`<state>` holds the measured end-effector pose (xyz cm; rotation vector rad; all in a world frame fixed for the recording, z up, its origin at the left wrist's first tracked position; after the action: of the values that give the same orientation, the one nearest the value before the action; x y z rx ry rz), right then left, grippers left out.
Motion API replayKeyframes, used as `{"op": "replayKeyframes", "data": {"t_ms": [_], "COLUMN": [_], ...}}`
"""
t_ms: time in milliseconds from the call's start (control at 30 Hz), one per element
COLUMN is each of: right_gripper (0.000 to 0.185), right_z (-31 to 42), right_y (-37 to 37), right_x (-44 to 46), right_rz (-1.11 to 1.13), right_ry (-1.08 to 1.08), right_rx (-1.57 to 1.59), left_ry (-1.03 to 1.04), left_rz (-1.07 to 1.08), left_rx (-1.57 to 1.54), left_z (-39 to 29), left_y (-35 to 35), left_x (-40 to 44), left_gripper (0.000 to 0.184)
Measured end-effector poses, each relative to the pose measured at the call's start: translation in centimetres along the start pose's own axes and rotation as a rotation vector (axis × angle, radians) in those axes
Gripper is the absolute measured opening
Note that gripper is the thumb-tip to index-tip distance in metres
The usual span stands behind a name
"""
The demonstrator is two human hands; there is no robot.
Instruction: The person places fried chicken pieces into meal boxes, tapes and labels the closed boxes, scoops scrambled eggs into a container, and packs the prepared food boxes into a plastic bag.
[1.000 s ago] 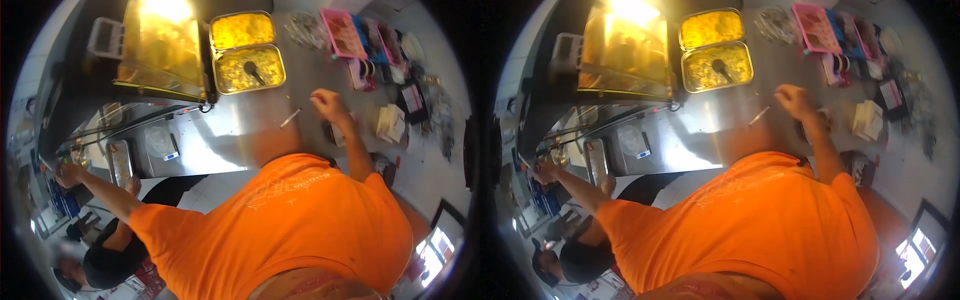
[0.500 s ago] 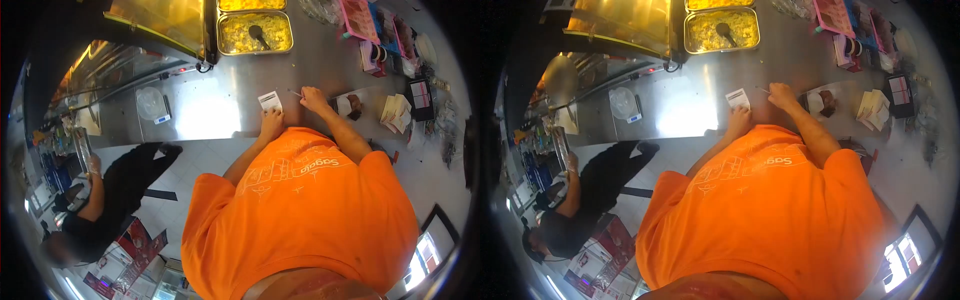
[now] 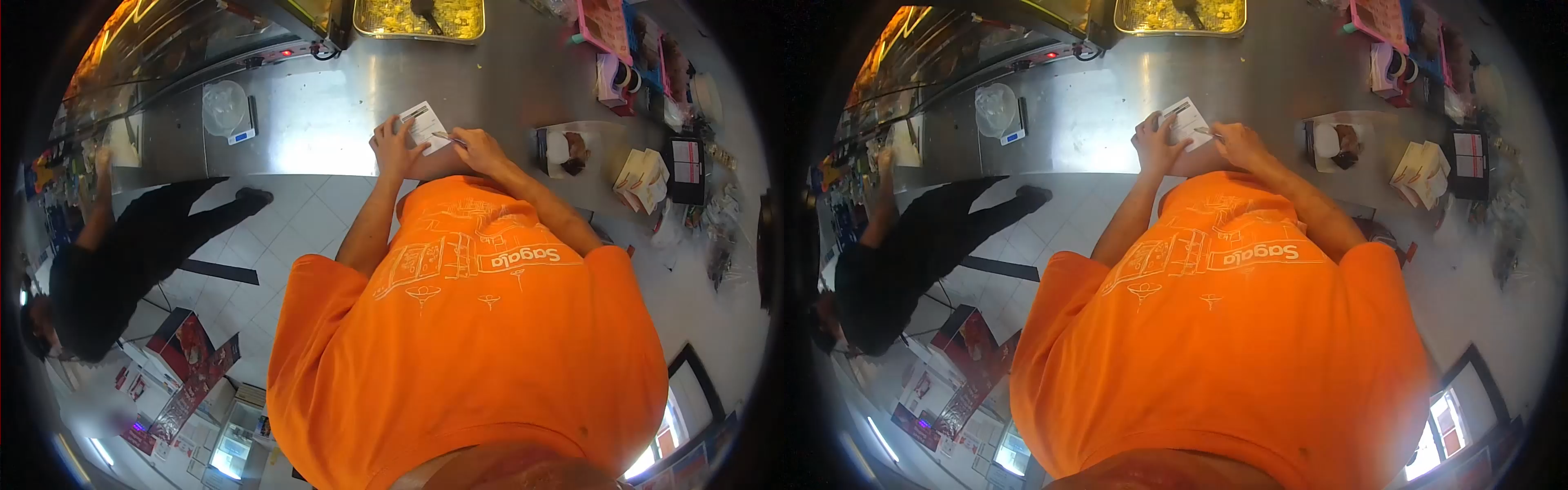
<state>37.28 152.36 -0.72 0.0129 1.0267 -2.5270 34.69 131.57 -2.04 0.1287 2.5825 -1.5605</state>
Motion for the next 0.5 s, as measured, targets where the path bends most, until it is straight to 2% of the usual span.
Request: {"op": "replayKeyframes", "data": {"t_ms": [100, 200, 400, 500], "right_gripper": [0.021, 0.020, 0.017, 0.024], "right_z": [0.8, 0.9, 0.8, -0.1], "right_y": [1.0, 1.0, 0.1, -0.5], "right_x": [0.9, 1.7, 1.8, 1.8], "right_rz": [0.056, -0.003, -0.008, -0.007], "right_ry": [-0.180, -0.089, -0.143, -0.068], "right_rx": [-0.031, -0.052, -0.155, -0.265], "left_ry": [0.024, 0.019, -0.015, 0.011], "left_rz": [0.045, 0.070, 0.093, 0.051], "left_rx": [0.010, 0.034, 0.027, 0.075], "left_z": [0.6, 0.6, 0.8, 0.8], "left_y": [0.1, 0.0, 0.3, 0.4], "left_x": [-0.2, -0.4, -0.4, -0.3], "left_gripper": [0.079, 0.080, 0.078, 0.080]}}
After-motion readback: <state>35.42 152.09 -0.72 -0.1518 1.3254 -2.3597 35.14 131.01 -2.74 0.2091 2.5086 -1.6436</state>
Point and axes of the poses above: each hand's wrist, its own x-axis towards the middle knuckle, its own y-axis out of the palm, z = x × y, the point moved 5 cm from there along x, towards the middle knuckle, and after that the axes turned 13 degrees about -y, right-handed, at the moved point
